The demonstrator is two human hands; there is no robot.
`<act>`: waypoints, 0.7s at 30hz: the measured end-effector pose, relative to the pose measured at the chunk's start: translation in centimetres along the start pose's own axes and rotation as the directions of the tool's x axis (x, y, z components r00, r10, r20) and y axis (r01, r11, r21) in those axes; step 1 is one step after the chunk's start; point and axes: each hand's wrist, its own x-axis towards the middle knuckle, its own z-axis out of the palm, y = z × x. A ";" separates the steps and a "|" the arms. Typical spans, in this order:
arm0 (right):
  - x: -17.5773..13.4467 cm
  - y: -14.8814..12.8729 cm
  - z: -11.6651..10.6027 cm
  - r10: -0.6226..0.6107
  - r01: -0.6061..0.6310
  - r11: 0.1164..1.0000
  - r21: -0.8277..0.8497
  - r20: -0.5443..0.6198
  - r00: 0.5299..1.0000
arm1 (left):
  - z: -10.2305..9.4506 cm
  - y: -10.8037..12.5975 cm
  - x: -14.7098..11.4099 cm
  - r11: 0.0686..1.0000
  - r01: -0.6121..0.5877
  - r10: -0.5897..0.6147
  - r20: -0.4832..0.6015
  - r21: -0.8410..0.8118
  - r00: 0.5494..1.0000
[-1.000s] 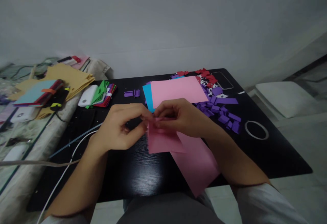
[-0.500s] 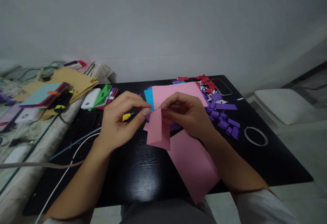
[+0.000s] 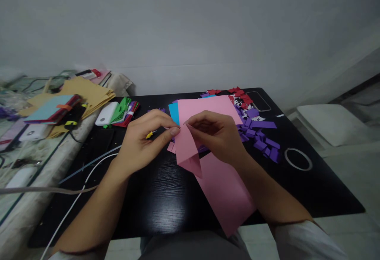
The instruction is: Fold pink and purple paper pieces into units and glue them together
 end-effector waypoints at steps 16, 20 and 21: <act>0.5 0.3 -0.3 0.114 -0.103 0.989 0.108 -0.096 0.989 | 0.1 -0.9 -0.6 0.970 0.207 -0.208 0.003 -0.128 0.978; 0.6 0.4 -0.5 0.135 -0.122 0.974 0.189 -0.059 0.989 | 0.2 -1.0 -0.8 0.989 0.126 -0.126 0.006 -0.071 0.992; 0.6 0.4 -0.5 0.133 -0.121 0.972 0.203 -0.045 0.990 | 0.2 -0.9 -0.8 0.994 0.097 -0.097 0.013 -0.055 0.995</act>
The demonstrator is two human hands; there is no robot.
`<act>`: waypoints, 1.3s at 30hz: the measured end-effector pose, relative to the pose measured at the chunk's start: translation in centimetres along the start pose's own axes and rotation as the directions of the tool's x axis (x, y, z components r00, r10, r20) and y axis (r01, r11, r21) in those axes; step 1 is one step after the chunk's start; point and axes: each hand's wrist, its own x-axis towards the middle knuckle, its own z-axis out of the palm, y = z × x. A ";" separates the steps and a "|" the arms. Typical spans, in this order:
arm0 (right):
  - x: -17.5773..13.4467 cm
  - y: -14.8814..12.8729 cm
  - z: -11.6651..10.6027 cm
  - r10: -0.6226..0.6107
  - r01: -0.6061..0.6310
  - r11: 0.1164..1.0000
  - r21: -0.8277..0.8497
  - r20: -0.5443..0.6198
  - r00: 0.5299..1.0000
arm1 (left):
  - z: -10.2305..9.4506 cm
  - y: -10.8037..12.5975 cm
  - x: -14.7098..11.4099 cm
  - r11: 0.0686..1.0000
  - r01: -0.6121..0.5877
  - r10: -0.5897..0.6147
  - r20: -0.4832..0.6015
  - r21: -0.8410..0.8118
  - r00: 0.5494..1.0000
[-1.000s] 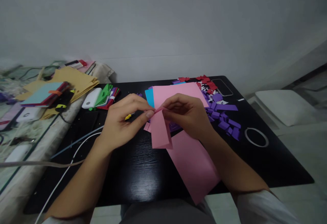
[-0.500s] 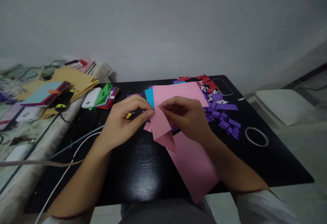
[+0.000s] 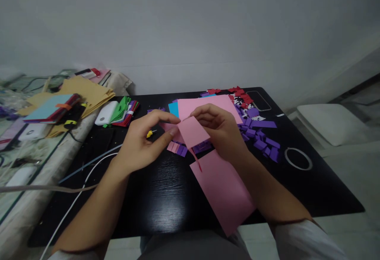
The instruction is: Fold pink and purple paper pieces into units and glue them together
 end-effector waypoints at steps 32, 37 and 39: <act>-0.5 0.1 0.2 -0.023 0.031 0.999 -0.036 0.187 0.982 | -1.0 2.1 -0.1 0.939 -0.283 0.259 0.140 0.194 0.956; -0.4 0.2 0.4 -0.069 0.079 0.996 -0.051 0.172 0.983 | -1.0 2.3 -0.1 0.937 -0.280 0.254 0.146 0.207 0.956; -0.4 0.1 0.4 -0.053 0.065 0.996 -0.066 0.165 0.985 | -0.9 2.2 0.0 0.952 -0.245 0.225 0.121 0.182 0.967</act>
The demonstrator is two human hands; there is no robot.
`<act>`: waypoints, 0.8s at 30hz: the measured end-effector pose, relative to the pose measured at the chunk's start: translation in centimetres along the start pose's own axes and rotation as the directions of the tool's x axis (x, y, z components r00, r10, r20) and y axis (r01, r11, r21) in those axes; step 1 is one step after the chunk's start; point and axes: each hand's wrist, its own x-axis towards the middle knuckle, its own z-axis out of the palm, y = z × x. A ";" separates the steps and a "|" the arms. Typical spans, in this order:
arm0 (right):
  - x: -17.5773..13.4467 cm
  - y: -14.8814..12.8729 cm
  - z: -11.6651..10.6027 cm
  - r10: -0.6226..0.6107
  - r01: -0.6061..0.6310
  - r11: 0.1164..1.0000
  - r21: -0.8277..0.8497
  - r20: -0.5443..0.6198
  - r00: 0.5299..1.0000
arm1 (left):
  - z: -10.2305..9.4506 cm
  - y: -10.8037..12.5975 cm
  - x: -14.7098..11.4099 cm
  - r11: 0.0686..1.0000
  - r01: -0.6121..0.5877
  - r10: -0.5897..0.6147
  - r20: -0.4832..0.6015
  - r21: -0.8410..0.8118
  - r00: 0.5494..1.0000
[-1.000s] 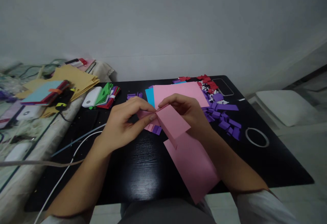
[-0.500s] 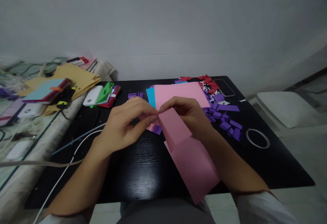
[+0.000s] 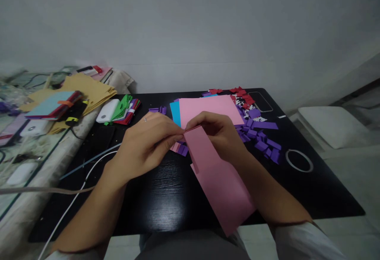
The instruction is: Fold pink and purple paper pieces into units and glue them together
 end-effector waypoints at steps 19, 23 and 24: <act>1.0 1.0 -0.9 0.066 -0.117 0.986 -0.122 -0.358 0.931 | 2.1 -2.7 -0.4 0.953 0.250 -0.284 -0.217 -0.171 0.934; 1.1 1.3 -0.9 -0.072 -0.049 0.966 -0.253 -0.447 0.892 | 1.9 -1.7 -0.6 0.965 0.155 -0.203 -0.230 -0.210 0.952; 1.1 1.3 -0.9 -0.104 -0.039 0.955 -0.295 -0.453 0.886 | 1.8 -1.4 -0.5 0.970 0.131 -0.178 -0.229 -0.205 0.957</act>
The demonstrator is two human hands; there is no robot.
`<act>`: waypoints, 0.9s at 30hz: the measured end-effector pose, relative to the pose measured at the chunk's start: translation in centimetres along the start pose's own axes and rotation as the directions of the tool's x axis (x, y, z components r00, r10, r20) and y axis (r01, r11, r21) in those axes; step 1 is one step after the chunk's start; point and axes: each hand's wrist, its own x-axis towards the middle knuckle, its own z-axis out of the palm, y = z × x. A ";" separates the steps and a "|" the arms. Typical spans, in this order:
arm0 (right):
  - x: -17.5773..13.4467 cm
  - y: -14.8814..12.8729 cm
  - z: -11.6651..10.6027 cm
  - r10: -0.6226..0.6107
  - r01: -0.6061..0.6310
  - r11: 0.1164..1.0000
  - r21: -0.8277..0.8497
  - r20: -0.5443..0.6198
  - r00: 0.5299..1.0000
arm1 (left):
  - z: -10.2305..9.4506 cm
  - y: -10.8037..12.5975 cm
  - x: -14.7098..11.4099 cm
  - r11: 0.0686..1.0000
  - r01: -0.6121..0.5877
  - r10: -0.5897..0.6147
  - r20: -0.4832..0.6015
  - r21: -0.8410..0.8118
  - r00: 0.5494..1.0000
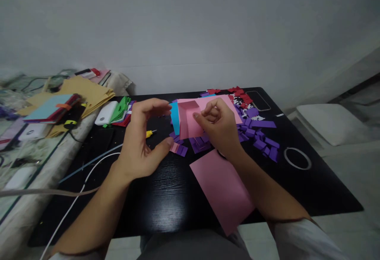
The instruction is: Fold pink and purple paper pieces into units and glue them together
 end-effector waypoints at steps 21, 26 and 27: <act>0.1 0.4 -0.5 -0.096 0.107 0.973 -0.203 0.060 0.994 | 0.1 -0.2 0.3 0.877 -0.062 -0.035 0.193 0.477 0.981; 0.0 0.4 -0.7 -0.125 0.138 0.966 -0.218 0.072 0.990 | 0.1 -0.4 0.2 0.878 -0.045 -0.057 0.198 0.476 0.979; 0.0 0.3 -0.7 -0.125 0.139 0.965 -0.224 0.077 0.989 | 0.1 -0.5 0.1 0.868 -0.044 -0.061 0.194 0.494 0.979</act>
